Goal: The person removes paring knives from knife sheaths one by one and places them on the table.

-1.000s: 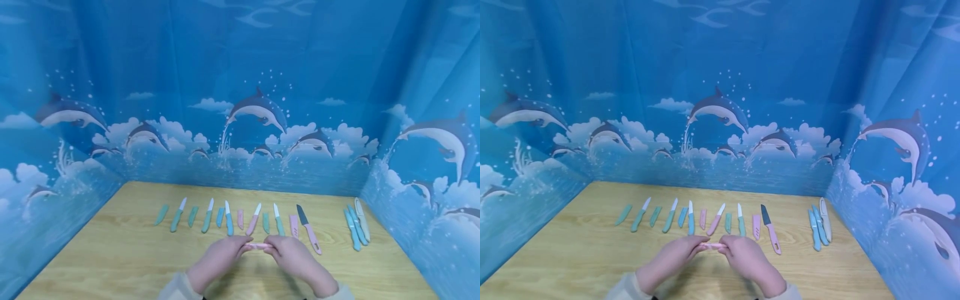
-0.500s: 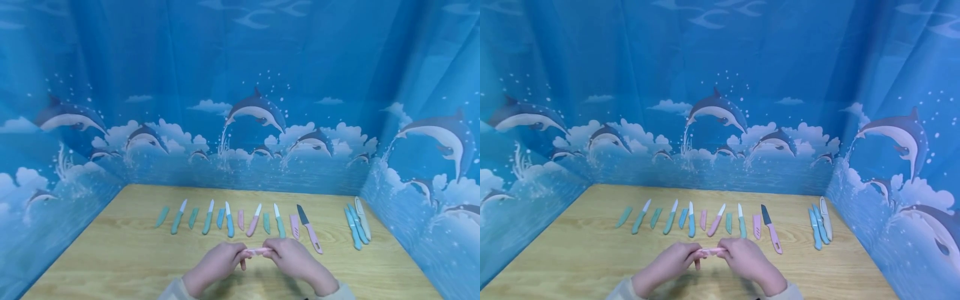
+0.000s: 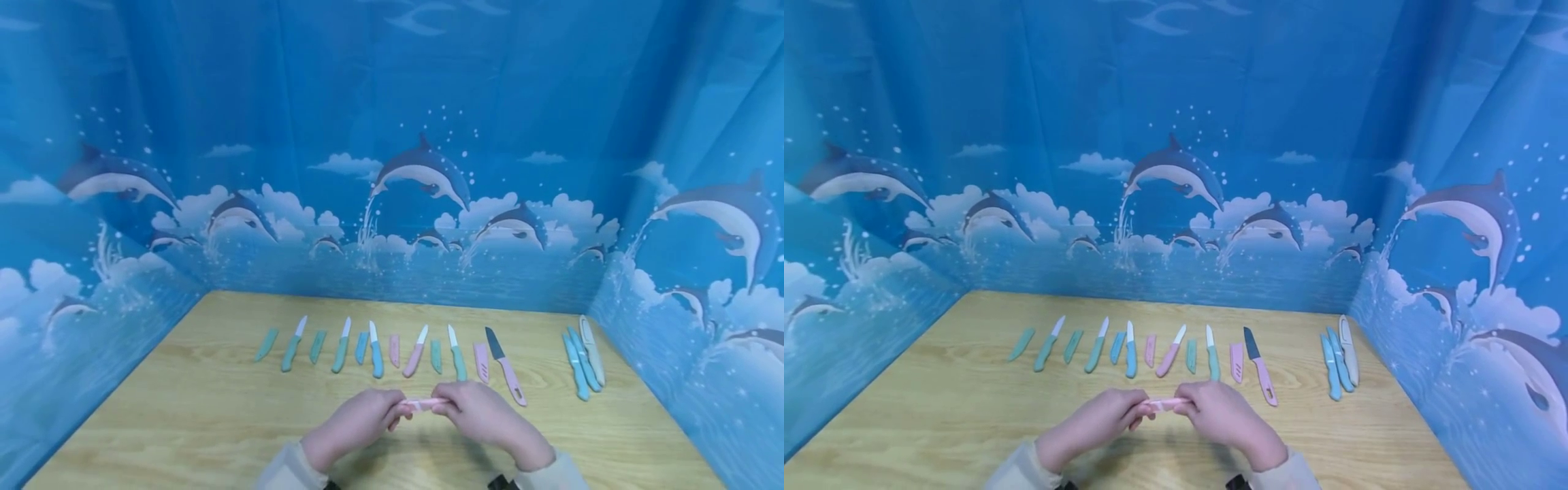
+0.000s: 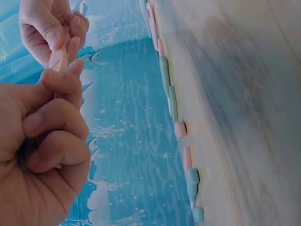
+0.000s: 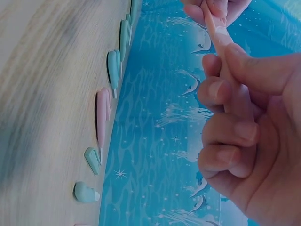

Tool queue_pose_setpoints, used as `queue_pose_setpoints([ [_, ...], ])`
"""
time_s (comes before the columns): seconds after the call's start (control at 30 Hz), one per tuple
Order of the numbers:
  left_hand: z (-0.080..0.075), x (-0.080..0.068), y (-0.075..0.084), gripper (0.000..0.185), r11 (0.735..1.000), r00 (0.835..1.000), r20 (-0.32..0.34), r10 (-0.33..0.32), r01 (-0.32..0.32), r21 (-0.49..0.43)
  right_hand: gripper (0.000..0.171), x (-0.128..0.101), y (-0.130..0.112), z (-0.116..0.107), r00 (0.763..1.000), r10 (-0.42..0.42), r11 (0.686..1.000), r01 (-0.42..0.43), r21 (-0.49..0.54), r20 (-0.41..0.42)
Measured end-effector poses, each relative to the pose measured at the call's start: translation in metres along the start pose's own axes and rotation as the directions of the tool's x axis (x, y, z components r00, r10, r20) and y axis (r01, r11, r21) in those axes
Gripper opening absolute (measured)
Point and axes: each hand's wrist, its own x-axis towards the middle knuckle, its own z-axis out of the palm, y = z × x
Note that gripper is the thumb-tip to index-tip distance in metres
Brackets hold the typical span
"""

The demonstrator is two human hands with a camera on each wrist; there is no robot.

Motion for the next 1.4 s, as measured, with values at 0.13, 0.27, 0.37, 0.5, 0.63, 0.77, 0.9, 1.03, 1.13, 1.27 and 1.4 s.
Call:
queue_pose_setpoints([
  [0.13,-0.0012,0.0,0.001,0.027,1.0,1.0,0.016,-0.006,0.006,-0.01,0.013,-0.0005,0.0005,-0.0008,1.0,-0.007,1.0,0.007,0.022,0.006],
  [0.27,-0.0017,0.0001,0.0016,0.027,1.0,0.999,0.032,-0.004,0.004,-0.022,0.013,-0.0008,0.0002,-0.0019,1.0,-0.01,1.0,0.01,0.02,0.018],
  [0.37,-0.0014,0.0,0.0019,0.027,1.0,0.999,0.037,-0.002,0.003,-0.022,0.013,-0.0013,-0.0004,-0.0032,1.0,-0.008,1.0,0.008,0.018,0.027],
  [0.5,-0.0014,0.0003,0.0021,0.027,1.0,0.999,0.044,-0.003,0.004,-0.022,0.015,-0.0019,-0.0016,-0.0052,1.0,-0.006,1.0,0.006,0.016,0.03],
  [0.63,-0.0019,0.0006,0.0028,0.026,1.0,0.999,0.05,-0.005,0.007,-0.026,0.015,-0.0024,-0.0019,-0.0058,1.0,-0.009,1.0,0.009,0.014,0.026],
  [0.77,-0.0021,0.0007,0.0032,0.025,1.0,0.999,0.048,-0.006,0.008,-0.028,0.014,-0.0027,-0.0022,-0.006,1.0,-0.014,1.0,0.014,0.01,0.016],
  [0.9,-0.0026,0.0007,0.0018,0.027,0.999,0.999,0.049,0.003,0.0,-0.054,0.014,-0.0032,-0.0024,-0.0063,1.0,-0.019,1.0,0.019,0.012,0.011],
  [1.03,-0.0034,0.0006,0.0008,0.028,0.996,0.999,0.053,0.014,-0.009,-0.086,0.015,-0.0035,-0.0019,-0.0065,1.0,-0.022,1.0,0.021,0.022,0.016],
  [1.13,-0.0043,-0.0001,0.0008,0.028,0.995,0.998,0.058,0.012,-0.006,-0.096,0.014,-0.0033,-0.0022,-0.0067,1.0,-0.015,0.999,0.014,0.032,0.027],
  [1.27,-0.0057,-0.0012,0.0016,0.029,0.994,0.997,0.081,0.007,0.002,-0.111,0.012,-0.0033,-0.003,-0.0079,0.999,-0.008,0.999,0.006,0.042,0.049],
  [1.4,-0.007,-0.0013,0.0025,0.029,0.992,0.994,0.11,0.006,0.009,-0.129,0.013,-0.0044,-0.0032,-0.0095,0.998,-0.016,0.999,0.013,0.05,0.064],
])
